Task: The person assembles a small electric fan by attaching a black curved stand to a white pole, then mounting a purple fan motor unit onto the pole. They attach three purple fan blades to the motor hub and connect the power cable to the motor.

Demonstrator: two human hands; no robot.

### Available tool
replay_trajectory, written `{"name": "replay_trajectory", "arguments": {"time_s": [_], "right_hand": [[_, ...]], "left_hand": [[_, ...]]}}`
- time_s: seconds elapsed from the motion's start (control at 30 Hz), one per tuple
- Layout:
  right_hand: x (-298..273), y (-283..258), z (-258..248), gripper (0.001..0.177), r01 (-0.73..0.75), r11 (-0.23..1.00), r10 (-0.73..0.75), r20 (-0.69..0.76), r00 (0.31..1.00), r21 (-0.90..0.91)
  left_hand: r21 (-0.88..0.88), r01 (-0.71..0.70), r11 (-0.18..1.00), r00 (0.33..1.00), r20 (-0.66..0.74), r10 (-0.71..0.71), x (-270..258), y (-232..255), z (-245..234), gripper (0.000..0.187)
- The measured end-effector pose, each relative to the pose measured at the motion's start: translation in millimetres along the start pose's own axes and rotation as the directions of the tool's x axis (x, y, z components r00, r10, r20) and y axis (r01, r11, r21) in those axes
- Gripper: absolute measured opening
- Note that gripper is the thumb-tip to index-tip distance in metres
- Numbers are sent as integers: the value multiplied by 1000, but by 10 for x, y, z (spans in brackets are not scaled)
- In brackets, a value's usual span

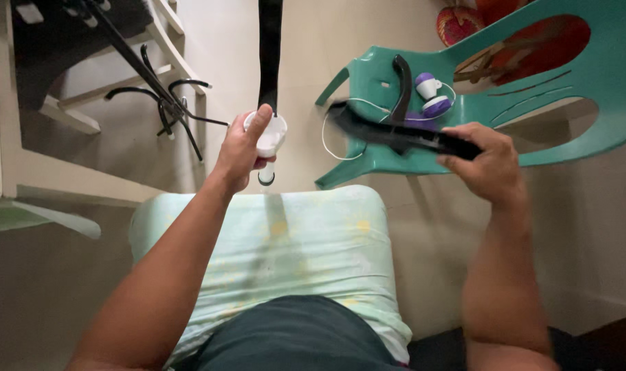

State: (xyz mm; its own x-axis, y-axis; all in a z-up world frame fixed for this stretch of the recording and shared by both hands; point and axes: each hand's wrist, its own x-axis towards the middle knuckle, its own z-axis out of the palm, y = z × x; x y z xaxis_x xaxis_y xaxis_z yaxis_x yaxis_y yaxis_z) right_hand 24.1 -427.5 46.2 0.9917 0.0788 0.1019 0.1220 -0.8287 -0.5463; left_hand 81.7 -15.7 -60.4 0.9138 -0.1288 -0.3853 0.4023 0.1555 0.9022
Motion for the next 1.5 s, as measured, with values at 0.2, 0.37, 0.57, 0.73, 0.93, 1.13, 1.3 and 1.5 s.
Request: {"name": "replay_trajectory", "arguments": {"time_s": [0.2,0.37,0.57,0.73,0.93,1.13,1.3,1.5], "right_hand": [[-148,-1147,-167,42,375,913,-367,79,927,-161],[-135,-1488,-321,40,371,912,-363,78,929,-176],[-96,-1643,-360,43,418,868,-395,135,908,-270],[-51,-1766,-389,39,416,866,-382,172,908,-277],[-2,-1933,-493,35,398,824,-338,215,916,-403],[87,-2076,-422,41,423,811,-337,267,903,-404],[143,-2176,-446,41,384,822,-288,275,917,-421],[207,-2279,-505,44,386,802,-291,267,919,-456]], "left_hand": [[-88,-43,995,996,-86,35,-96,-91,151,90],[-141,-54,989,990,-134,35,-215,-135,192,93],[-151,-84,985,992,-104,69,-293,-157,200,100],[-111,-58,992,992,-121,44,-339,-165,273,105],[-126,-83,989,990,-128,66,-394,-137,319,101],[-21,-174,985,975,-144,169,-401,-109,396,91],[-89,-128,988,978,-178,111,-368,-96,373,83],[-79,-118,990,980,-169,103,-354,-107,379,87]]}}
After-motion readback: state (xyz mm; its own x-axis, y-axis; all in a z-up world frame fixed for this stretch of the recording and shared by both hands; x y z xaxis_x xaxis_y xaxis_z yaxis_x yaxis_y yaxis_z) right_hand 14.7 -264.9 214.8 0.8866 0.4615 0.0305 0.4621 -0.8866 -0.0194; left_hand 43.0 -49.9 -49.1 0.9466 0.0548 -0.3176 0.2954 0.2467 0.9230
